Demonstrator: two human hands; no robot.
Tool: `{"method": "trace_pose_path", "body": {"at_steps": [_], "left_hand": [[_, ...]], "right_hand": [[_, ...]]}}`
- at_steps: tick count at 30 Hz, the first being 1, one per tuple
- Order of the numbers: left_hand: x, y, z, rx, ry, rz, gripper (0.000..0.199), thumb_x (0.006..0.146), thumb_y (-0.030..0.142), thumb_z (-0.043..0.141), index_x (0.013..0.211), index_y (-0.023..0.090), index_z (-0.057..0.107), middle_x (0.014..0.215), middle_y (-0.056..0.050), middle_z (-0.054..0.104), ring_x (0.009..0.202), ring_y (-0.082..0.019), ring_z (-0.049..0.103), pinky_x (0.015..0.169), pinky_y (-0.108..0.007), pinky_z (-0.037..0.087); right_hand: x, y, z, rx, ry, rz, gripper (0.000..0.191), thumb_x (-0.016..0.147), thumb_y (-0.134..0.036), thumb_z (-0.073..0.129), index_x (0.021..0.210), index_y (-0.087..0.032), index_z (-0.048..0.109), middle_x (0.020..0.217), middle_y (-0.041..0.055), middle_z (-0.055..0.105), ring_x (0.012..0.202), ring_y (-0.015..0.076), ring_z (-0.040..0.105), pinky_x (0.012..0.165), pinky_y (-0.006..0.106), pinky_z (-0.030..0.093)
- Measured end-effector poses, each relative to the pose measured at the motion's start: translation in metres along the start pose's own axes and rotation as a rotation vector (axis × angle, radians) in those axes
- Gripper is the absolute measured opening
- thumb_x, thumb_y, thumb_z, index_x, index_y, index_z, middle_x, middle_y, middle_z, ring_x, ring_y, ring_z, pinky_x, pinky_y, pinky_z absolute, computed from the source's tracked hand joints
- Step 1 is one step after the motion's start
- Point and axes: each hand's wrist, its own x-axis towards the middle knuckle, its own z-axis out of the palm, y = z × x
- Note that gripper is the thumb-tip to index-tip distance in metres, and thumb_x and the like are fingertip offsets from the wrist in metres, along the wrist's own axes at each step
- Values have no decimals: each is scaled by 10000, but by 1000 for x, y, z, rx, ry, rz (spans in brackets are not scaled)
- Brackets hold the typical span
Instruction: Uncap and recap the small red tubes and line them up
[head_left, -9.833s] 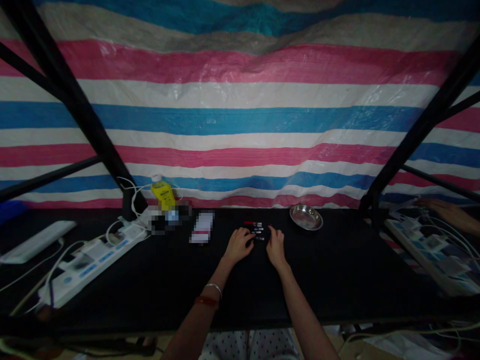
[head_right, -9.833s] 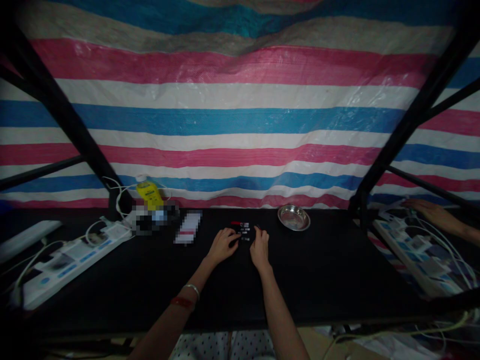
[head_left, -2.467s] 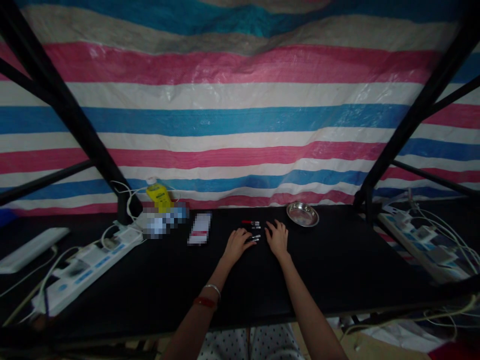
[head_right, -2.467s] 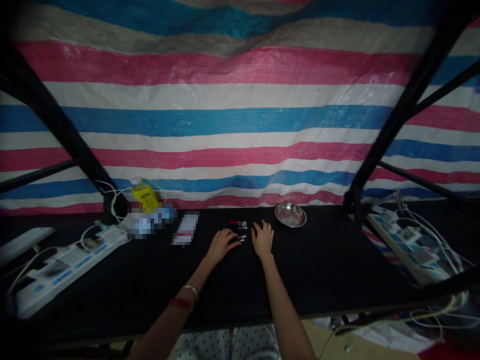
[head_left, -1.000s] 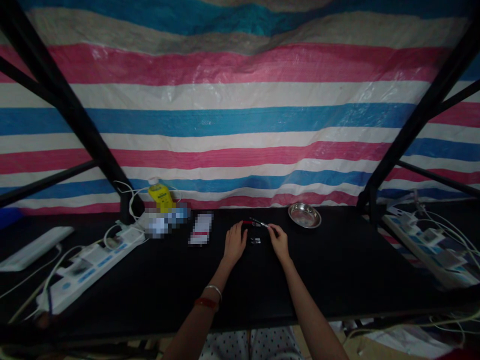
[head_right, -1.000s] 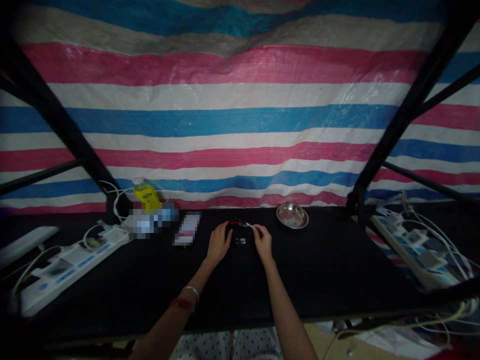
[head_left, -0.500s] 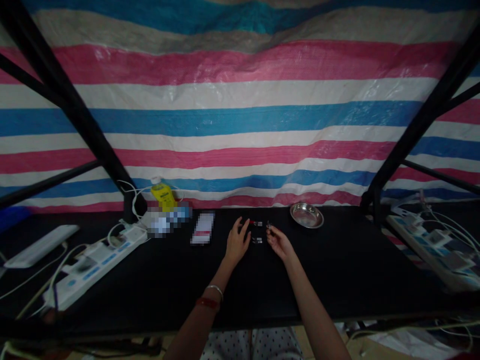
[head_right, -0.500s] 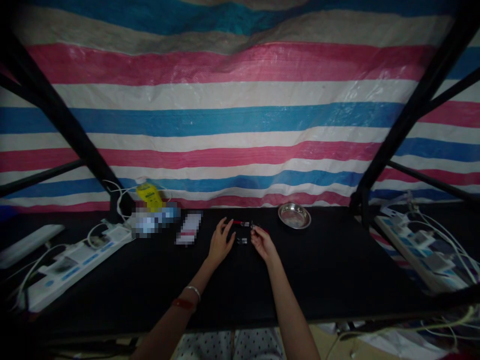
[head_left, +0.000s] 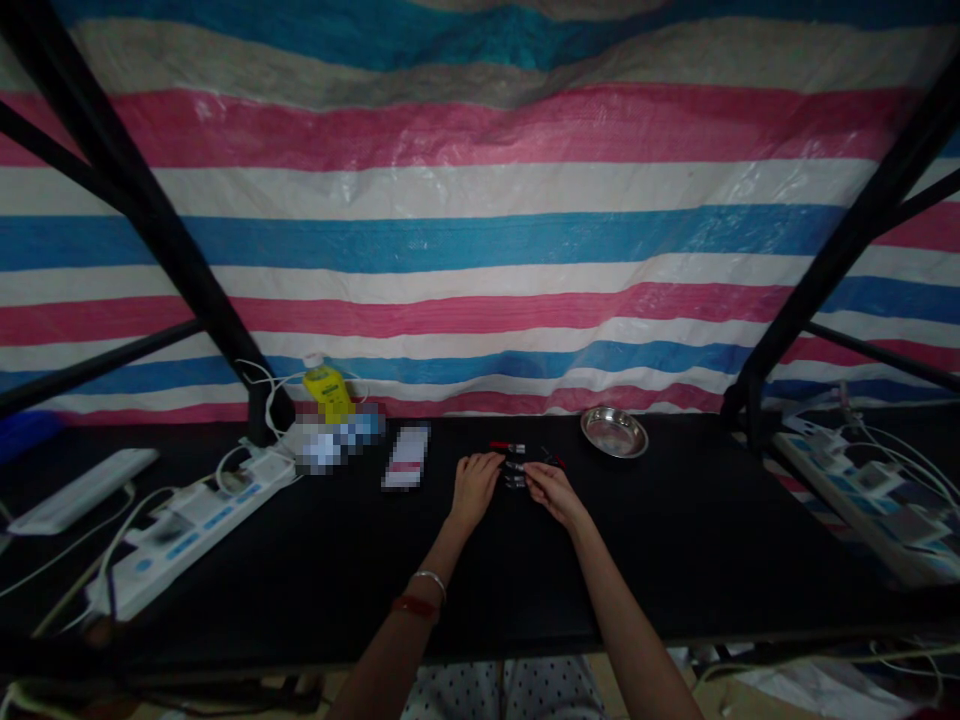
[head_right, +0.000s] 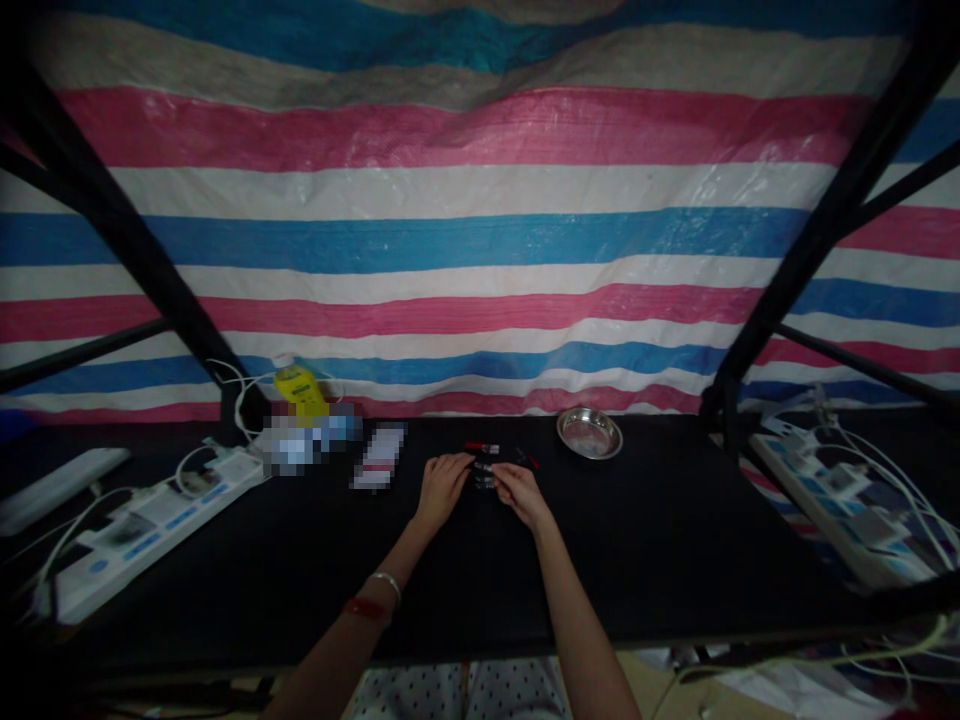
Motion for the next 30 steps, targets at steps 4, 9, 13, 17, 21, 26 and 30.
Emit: {"method": "trace_pose_path", "body": {"at_steps": [4, 9, 13, 17, 21, 26, 30], "left_hand": [[0, 1, -1, 0, -30, -48, 253, 905, 248, 429, 1104, 240, 586, 1016, -47, 649, 937, -186, 563, 850, -381, 374], [2, -1, 3, 5, -79, -108, 301, 912, 258, 409, 1176, 218, 547, 1041, -64, 612, 960, -187, 546, 808, -338, 407], [3, -3, 7, 32, -127, -114, 319, 918, 249, 379, 1197, 221, 533, 1025, -64, 599, 946, -192, 543, 810, -341, 422], [3, -2, 7, 4, -166, -118, 308, 913, 249, 382, 1171, 214, 547, 993, -56, 607, 924, -191, 546, 797, -335, 436], [4, -2, 6, -40, -173, -118, 280, 901, 245, 396, 1108, 203, 581, 983, -57, 605, 924, -185, 542, 813, -332, 439], [4, -1, 6, -63, -151, -109, 280, 888, 212, 394, 1092, 188, 584, 966, -65, 595, 908, -189, 537, 799, -341, 450], [3, -3, 9, -73, -127, -95, 285, 871, 193, 404, 1096, 202, 579, 971, -62, 581, 915, -194, 531, 798, -348, 451]], "right_hand": [[0, -3, -4, 57, -10, -10, 318, 616, -397, 740, 778, -142, 641, 518, -69, 444, 374, 3, 270, 374, 188, 103], [4, -6, -11, 91, 39, -83, 344, 612, -350, 725, 892, -156, 676, 580, -50, 457, 423, 22, 300, 390, 193, 174], [9, -4, -15, 12, 155, -220, 409, 618, -381, 705, 973, -185, 649, 650, -27, 542, 411, 25, 302, 387, 196, 189], [14, 2, -19, -166, 312, -323, 511, 634, -478, 652, 1048, -182, 607, 731, 9, 617, 383, 36, 308, 375, 207, 209], [12, 4, -23, -470, 457, -453, 420, 695, -491, 587, 937, -159, 671, 706, 34, 630, 502, 112, 466, 494, 260, 372], [3, 2, -24, -851, 440, -575, 296, 791, -385, 525, 978, -226, 692, 798, 63, 638, 776, 196, 531, 756, 336, 413], [0, 2, -24, -1140, 430, -522, 286, 837, -326, 467, 1004, -249, 686, 836, 73, 638, 852, 219, 489, 779, 343, 394]]}}
